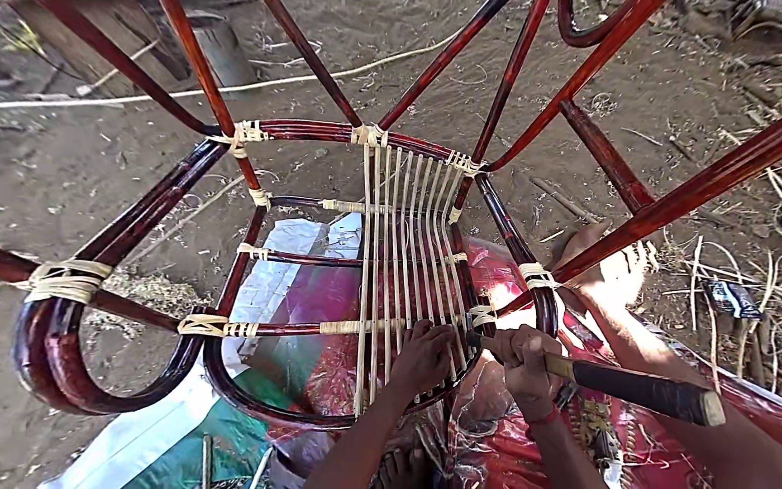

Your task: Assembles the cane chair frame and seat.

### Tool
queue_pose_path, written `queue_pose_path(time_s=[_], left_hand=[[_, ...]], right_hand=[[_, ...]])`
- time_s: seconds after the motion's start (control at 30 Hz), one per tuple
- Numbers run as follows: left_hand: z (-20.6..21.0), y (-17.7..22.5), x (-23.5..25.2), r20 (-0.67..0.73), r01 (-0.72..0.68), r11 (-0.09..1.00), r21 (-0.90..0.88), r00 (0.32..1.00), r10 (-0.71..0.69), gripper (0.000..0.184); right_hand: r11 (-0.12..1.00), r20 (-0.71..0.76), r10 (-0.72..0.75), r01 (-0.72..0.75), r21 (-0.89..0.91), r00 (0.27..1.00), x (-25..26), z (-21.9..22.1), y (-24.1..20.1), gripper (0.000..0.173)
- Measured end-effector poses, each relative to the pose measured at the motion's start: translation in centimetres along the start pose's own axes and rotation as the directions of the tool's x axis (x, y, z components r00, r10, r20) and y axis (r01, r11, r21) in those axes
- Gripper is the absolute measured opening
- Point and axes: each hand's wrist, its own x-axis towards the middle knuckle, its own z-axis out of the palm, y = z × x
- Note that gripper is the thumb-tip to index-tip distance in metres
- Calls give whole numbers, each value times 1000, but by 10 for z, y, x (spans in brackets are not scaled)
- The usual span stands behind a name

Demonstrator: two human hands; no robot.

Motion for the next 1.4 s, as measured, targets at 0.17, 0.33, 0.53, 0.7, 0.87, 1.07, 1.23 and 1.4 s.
queue_pose_path(time_s=[0.17,0.33,0.53,0.7,0.87,1.07,1.23,1.4], left_hand=[[-1,-1,-2,-26,2,1000,-6,1000,-2,39],[2,-1,-1,-36,-5,1000,-9,999,5,40],[0,-1,-1,-26,-12,1000,-11,1000,12,39],[1,-1,-1,-41,-23,1000,16,999,24,39],[2,-1,-1,-46,-21,1000,5,999,22,40],[5,-4,-1,-65,-41,999,-11,997,40,41],[5,-8,1,-89,-58,998,-39,995,54,41],[7,-5,4,-131,-79,997,-26,989,75,44]], right_hand=[[997,21,70,-71,44,997,18,7,4,46],[991,148,81,-95,90,986,20,-4,1,46],[999,-90,-46,44,-27,995,-20,-3,-7,47],[999,-367,-43,35,-28,929,-21,9,-22,45],[987,-391,-20,-45,-157,920,-6,29,-30,43],[925,-205,265,-309,-222,942,40,60,-61,31],[901,-160,428,-406,151,890,14,25,-20,39],[948,-273,314,-281,151,909,-13,26,-31,34]])
